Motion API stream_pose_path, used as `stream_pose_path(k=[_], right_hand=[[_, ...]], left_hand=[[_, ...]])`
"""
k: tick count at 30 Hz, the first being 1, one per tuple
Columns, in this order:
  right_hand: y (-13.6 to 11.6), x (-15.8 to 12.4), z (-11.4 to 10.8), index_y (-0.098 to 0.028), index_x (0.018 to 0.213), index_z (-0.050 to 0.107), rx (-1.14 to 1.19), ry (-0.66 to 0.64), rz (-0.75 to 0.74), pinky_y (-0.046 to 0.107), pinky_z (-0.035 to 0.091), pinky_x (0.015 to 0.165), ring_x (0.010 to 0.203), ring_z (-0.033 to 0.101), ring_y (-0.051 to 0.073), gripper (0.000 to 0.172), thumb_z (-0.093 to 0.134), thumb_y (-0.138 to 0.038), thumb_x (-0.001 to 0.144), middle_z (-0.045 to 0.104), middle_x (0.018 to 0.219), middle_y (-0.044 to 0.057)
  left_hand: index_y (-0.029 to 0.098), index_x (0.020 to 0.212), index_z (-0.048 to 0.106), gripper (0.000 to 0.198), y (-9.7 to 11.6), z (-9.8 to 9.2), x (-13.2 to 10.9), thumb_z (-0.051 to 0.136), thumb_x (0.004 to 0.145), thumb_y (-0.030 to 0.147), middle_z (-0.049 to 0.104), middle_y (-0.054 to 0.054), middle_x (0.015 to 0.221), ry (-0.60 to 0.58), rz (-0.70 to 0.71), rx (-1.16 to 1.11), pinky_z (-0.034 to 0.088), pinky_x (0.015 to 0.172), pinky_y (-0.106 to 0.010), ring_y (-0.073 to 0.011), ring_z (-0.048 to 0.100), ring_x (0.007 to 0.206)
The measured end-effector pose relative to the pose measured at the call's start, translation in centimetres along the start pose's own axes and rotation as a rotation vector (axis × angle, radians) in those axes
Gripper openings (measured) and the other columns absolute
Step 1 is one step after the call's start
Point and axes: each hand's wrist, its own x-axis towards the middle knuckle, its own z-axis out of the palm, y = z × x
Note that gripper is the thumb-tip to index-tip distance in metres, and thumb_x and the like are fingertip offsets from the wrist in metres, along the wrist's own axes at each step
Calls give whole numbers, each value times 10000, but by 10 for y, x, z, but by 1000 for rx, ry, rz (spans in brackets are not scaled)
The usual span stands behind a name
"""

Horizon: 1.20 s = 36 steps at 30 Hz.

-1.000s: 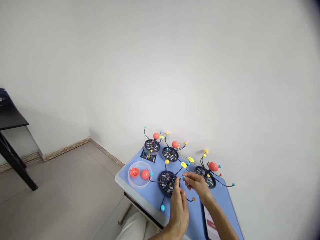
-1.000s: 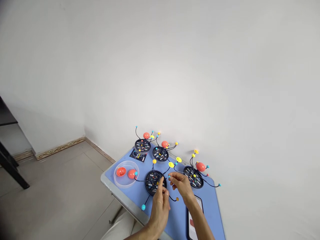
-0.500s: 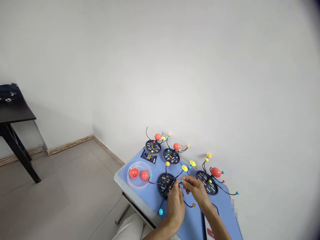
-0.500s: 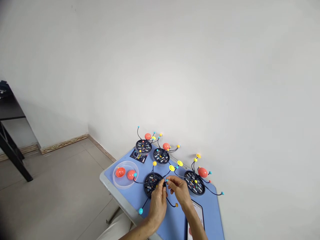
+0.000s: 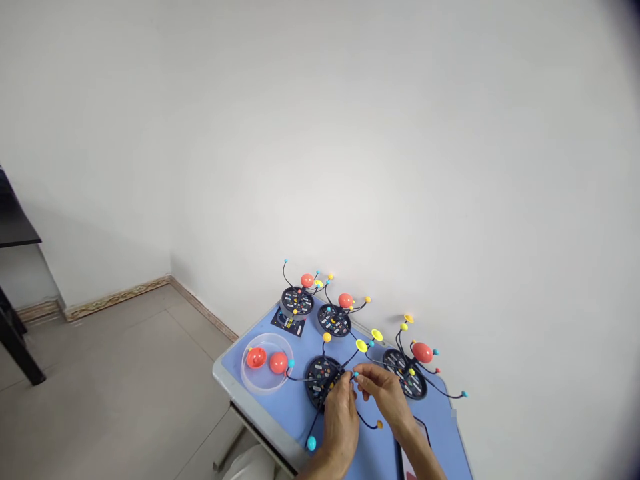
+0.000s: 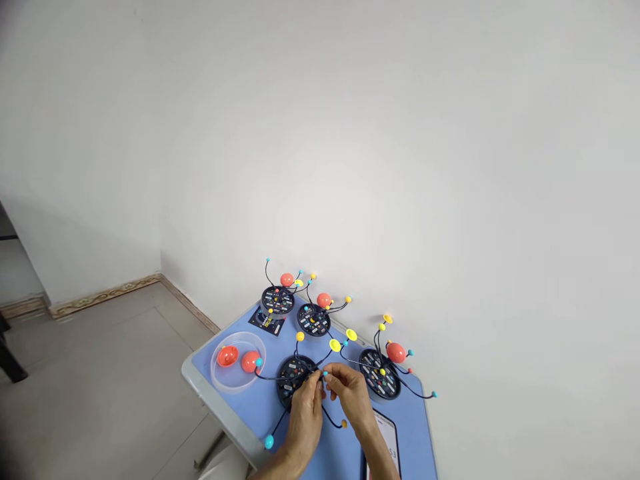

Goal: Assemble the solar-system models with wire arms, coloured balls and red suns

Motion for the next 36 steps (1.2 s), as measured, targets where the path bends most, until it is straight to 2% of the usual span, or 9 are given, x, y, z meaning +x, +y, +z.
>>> stream_pose_path(k=[8,12,16,19,21,25,31,36], right_hand=[[-3,-2,1,-210,670,687,-176,-29,-97,287,466,533,509,541,159,246,645,-450,706,587,545,-11],[-4,-4,0,-217,729,689,-354,-14,-204,287,458,561,555,562,171,183,551,-323,783,607,615,3],[-7,-6,0,-207,751,677,-563,-49,-369,301,457,681,698,604,189,260,438,-173,844,641,761,48],[-7,-5,0,-190,793,673,-700,-96,-440,298,460,691,721,610,191,297,400,-94,864,647,804,68],[-5,-4,0,-182,810,663,-778,-111,-463,296,459,683,723,610,194,302,393,-55,862,645,805,72],[-1,-3,0,-187,758,620,-912,-121,-486,277,442,644,679,592,181,305,384,-25,864,626,764,58],[3,-1,1,-196,711,579,-1075,-118,-515,278,377,586,632,568,182,304,395,25,807,616,716,47],[9,2,2,-188,717,576,-1160,-97,-509,292,346,570,626,576,199,285,414,34,792,620,716,62]], left_hand=[[156,1009,684,326,-8,5,2,394,927,279,732,-128,804,17,-5,-88,553,709,-367,-245,697,736],[159,984,700,337,-7,5,1,414,933,331,737,-130,825,33,-3,-141,560,702,-370,-249,702,744],[174,922,726,372,-6,3,4,461,931,433,705,-91,694,52,-19,-151,562,657,-356,-243,687,661],[175,870,737,398,-5,1,6,478,925,471,691,-82,646,47,-18,-148,562,653,-362,-246,680,634],[181,854,737,401,-4,0,7,486,918,488,715,-95,689,57,-14,-151,565,665,-364,-250,689,659],[181,881,731,383,-4,1,7,446,929,432,752,-121,779,83,17,-151,558,679,-360,-245,699,690],[182,768,680,335,-2,1,6,408,931,291,698,-73,651,77,26,-94,489,594,-302,-203,642,594],[177,738,645,324,2,0,6,387,926,239,702,-85,683,67,34,-83,474,607,-303,-198,623,611]])
